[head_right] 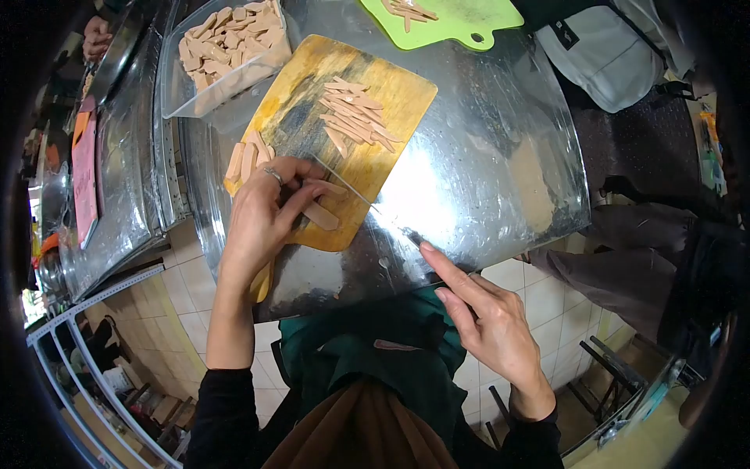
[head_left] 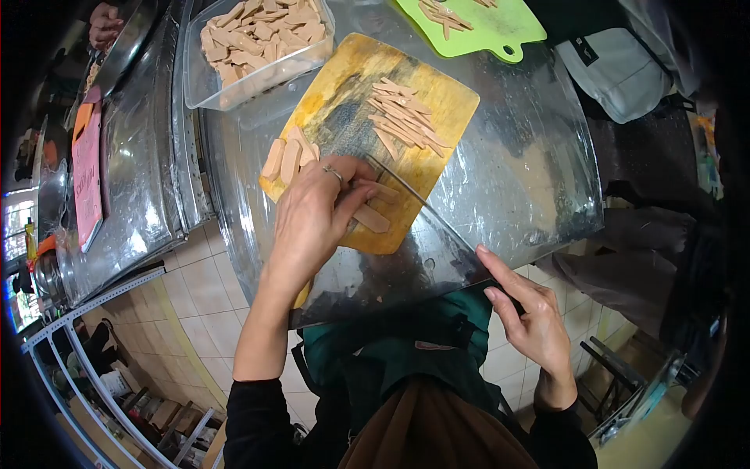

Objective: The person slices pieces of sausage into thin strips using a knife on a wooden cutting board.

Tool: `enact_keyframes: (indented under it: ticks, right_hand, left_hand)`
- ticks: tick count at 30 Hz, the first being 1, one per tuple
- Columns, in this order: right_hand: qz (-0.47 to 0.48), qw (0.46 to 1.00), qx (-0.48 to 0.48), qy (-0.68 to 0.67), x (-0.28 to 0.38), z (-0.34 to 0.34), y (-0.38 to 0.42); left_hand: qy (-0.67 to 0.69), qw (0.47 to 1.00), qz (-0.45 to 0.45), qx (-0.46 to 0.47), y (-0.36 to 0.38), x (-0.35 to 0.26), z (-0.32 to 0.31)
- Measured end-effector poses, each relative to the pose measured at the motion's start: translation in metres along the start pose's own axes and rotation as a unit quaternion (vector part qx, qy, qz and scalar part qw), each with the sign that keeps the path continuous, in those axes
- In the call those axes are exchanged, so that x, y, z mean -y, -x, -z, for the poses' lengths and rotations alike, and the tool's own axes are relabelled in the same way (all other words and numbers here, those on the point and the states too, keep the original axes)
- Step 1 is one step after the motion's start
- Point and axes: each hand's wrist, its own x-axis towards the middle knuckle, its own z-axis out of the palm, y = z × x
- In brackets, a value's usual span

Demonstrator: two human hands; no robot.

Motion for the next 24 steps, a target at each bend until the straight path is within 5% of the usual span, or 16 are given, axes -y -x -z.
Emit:
enact_keyframes:
  ticks: [8,24]
  right_hand:
    - [-0.006,1.0,0.009,0.009,-0.004,0.0,-0.004]
    - [-0.024,0.999,0.041,0.012,0.015,0.005,-0.007]
  left_hand:
    - [-0.103,0.985,-0.064,-0.121,0.034,-0.001,-0.017]
    - [-0.153,0.984,-0.074,-0.06,0.06,0.003,-0.034]
